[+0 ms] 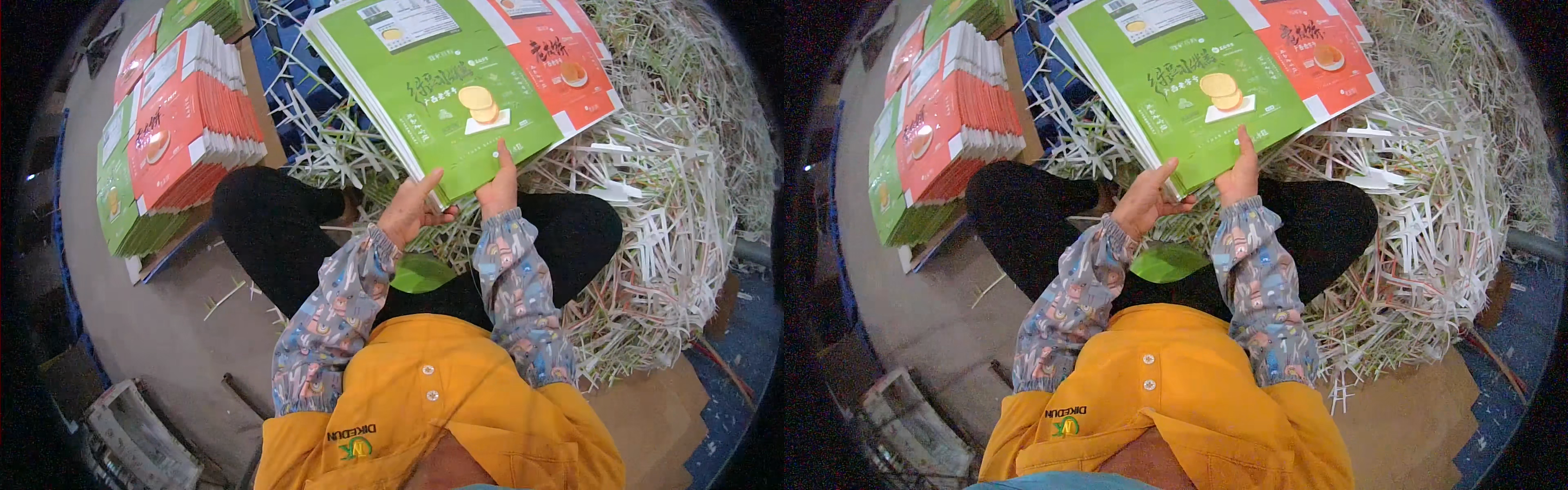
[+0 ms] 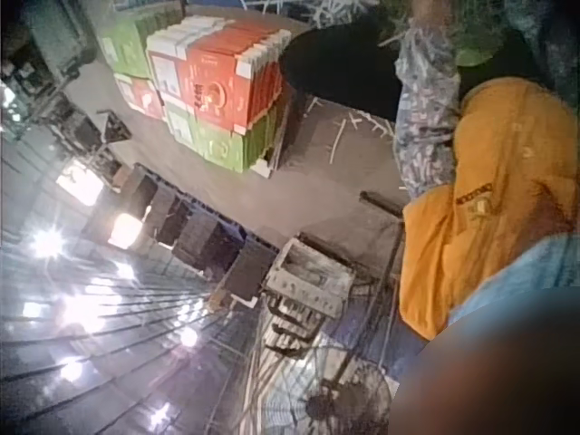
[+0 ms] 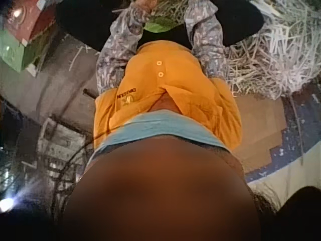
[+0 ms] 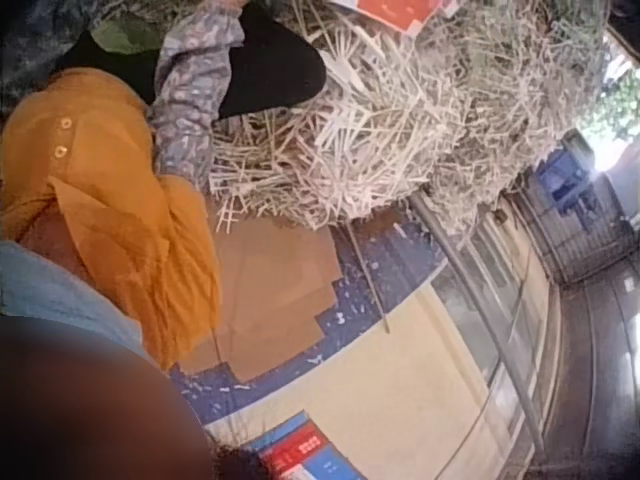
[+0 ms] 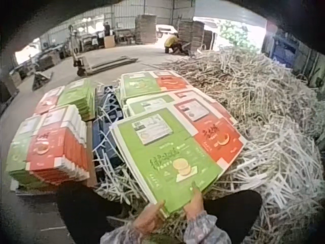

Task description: Sorting and stacking flat printed cardboard packaging sheets in a workshop environment.

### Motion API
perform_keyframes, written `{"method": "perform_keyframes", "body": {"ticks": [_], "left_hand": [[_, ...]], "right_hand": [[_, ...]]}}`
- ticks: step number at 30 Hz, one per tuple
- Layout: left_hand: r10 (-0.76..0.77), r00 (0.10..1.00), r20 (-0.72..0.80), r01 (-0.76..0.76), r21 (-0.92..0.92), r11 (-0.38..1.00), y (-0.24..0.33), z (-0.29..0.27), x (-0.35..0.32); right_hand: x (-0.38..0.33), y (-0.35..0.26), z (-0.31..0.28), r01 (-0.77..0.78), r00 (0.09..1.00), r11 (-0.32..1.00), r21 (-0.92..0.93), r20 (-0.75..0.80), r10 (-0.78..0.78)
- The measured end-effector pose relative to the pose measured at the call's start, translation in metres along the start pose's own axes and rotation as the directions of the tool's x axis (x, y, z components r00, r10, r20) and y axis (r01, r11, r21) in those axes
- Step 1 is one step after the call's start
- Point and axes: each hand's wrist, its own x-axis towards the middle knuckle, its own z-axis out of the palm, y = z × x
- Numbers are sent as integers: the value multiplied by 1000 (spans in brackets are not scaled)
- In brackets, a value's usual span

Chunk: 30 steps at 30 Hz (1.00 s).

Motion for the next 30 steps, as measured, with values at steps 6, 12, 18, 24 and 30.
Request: {"method": "perform_keyframes", "body": {"ticks": [6,12,18,24,30], "left_hand": [[38,998,-46,-35,61,998,-6,-3,0],[81,997,12,-80,374,924,0,-4,-11],[407,907,-105,-316,468,825,-15,17,-6],[776,628,-61,-411,821,397,-27,26,5],[629,775,-71,-328,805,495,-17,7,-3]], "right_hand": [[1,5,-3,91,994,991,-97,-54,-96],[3,3,-6,112,993,990,-84,-39,-115],[6,4,-7,141,987,986,-91,-64,-147],[-4,0,1,106,992,991,-84,-63,-111],[1,3,-3,103,988,989,-103,-103,-113]]}}
